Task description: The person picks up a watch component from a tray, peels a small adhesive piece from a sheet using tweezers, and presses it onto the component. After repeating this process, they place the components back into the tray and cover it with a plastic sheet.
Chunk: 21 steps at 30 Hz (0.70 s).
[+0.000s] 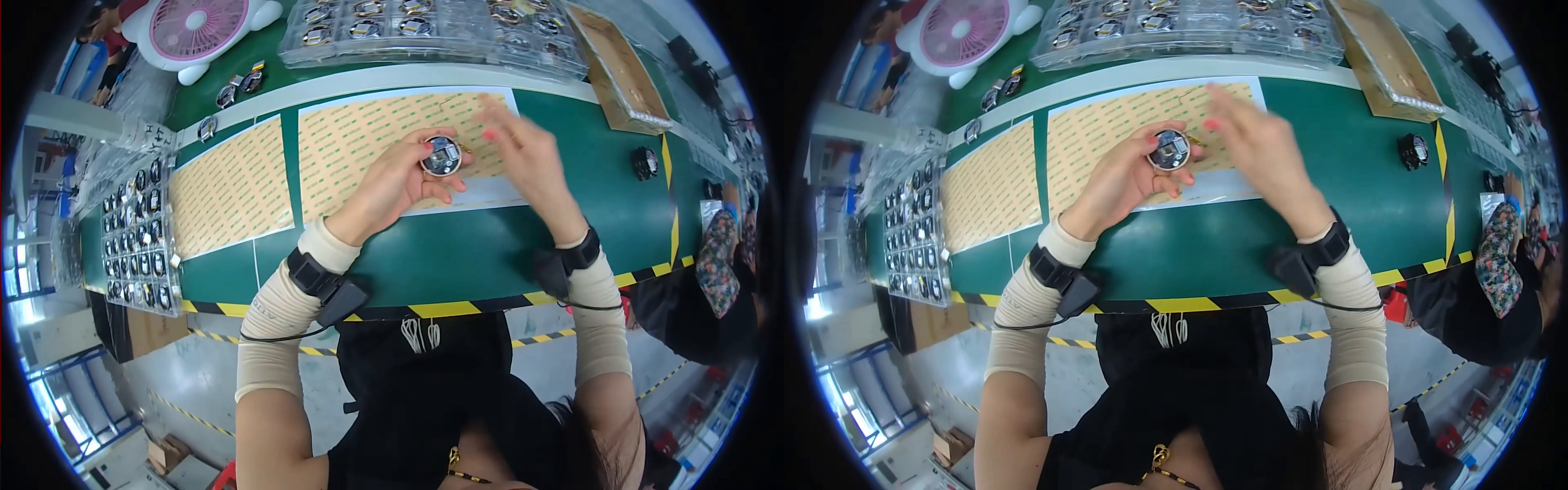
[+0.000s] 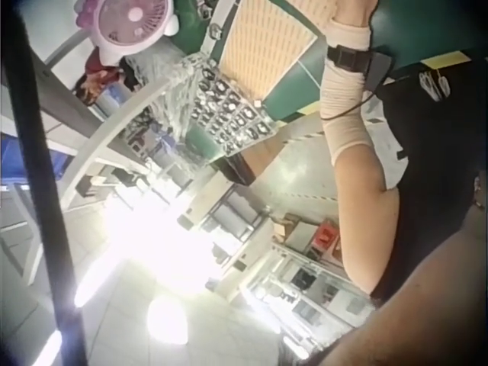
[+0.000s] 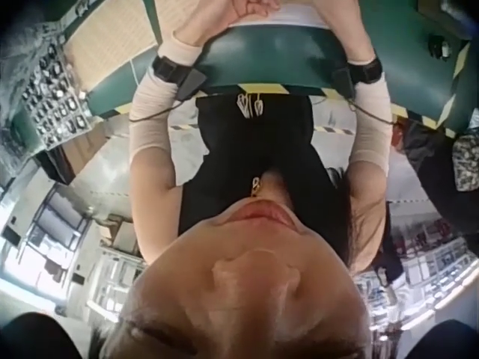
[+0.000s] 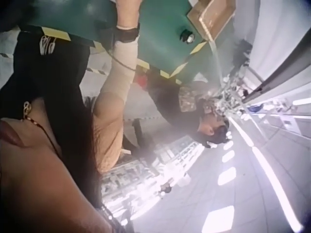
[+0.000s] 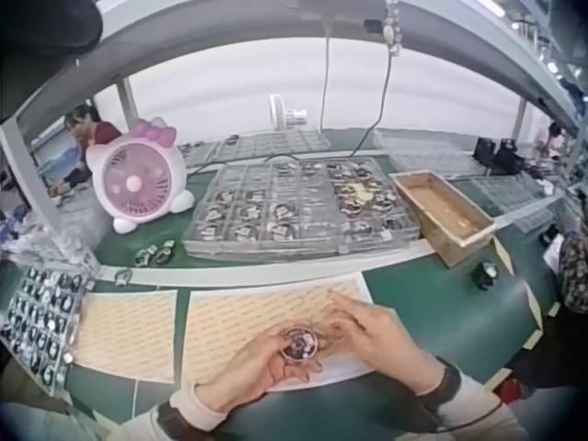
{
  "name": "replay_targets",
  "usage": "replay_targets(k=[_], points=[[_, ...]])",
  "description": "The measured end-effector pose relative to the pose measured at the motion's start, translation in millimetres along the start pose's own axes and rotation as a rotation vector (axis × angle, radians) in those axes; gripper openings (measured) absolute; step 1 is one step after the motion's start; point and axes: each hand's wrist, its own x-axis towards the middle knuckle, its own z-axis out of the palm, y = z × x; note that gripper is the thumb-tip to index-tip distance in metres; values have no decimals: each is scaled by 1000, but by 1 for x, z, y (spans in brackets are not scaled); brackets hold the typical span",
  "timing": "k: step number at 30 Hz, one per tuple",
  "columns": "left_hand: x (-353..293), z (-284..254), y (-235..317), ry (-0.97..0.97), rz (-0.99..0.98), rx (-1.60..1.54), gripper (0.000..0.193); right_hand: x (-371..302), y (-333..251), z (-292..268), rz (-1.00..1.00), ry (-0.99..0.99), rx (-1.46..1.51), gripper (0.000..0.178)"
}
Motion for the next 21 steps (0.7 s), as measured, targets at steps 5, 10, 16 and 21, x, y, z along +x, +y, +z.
replay_targets(k=[5, 10, 16, 21], points=[[-4, 19, 3, 97, 31, 172, 31, -8, 5, 1, 394, -342, 173, 21], [-7, 26, -1, 257, -4, 247, 27, -10, -10, 3, 433, -131, 295, 20], [-6, 24, 2, 282, -24, 223, 26, -13, -9, 4, 352, -78, 193, 19], [-6, 22, 2, 279, -69, 174, 26, -15, -5, 8, 312, -79, 191, 20]])
